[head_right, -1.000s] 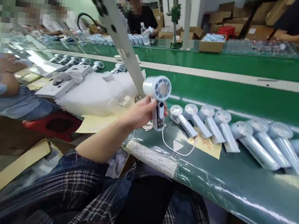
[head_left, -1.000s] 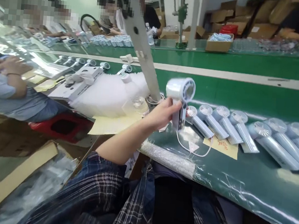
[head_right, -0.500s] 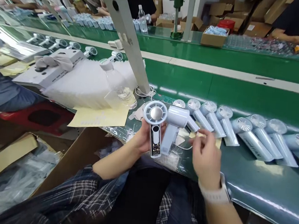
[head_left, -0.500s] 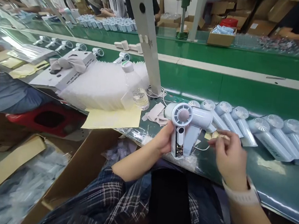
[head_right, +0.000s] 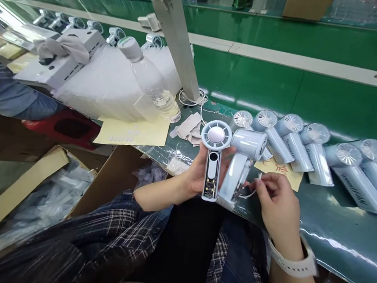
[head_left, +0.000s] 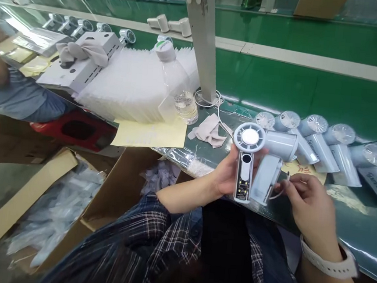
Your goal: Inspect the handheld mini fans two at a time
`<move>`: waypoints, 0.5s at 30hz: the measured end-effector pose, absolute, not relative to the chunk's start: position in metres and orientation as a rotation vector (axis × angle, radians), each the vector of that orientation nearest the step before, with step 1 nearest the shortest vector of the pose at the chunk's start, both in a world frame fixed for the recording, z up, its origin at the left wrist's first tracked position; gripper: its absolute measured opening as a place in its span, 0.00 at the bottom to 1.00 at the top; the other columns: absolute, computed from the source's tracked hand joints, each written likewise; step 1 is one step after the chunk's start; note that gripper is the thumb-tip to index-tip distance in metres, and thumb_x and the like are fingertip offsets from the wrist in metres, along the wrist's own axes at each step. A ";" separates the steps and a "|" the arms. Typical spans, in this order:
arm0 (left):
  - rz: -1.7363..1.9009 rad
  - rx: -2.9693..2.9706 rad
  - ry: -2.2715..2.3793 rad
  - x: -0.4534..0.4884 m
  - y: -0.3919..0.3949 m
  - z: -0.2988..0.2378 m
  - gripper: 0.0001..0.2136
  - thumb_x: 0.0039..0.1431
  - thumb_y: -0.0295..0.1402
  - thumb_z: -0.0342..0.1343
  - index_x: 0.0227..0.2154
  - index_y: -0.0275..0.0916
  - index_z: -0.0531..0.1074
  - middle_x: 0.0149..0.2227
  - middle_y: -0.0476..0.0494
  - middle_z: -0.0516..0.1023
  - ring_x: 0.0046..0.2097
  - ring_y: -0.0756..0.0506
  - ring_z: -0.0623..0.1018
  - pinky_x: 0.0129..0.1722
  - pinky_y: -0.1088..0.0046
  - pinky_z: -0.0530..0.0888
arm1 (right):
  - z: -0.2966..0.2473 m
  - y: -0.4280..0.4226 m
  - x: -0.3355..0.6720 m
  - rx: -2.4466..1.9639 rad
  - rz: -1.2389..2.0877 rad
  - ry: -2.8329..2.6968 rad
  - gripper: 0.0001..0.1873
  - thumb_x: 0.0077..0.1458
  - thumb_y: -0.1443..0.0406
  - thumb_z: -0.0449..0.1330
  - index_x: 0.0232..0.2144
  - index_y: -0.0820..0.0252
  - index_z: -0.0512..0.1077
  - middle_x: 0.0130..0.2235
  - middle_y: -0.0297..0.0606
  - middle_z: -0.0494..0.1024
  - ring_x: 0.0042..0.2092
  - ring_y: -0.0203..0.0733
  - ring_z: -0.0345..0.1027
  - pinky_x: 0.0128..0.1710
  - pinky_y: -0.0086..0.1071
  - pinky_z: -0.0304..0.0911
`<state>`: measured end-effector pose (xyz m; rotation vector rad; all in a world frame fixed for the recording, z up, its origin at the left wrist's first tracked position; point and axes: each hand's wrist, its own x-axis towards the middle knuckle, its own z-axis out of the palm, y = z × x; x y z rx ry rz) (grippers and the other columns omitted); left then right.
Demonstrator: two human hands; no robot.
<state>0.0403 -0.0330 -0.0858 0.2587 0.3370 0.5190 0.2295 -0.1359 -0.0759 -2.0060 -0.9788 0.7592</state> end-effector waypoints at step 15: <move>0.899 0.847 0.551 0.016 0.000 -0.058 0.45 0.43 0.84 0.50 0.37 0.42 0.69 0.51 0.34 0.83 0.62 0.30 0.80 0.55 0.52 0.84 | -0.054 -0.124 0.153 -1.480 1.207 -1.328 0.28 0.64 0.40 0.66 0.26 0.55 0.78 0.27 0.37 0.81 0.30 0.41 0.75 0.32 0.31 0.71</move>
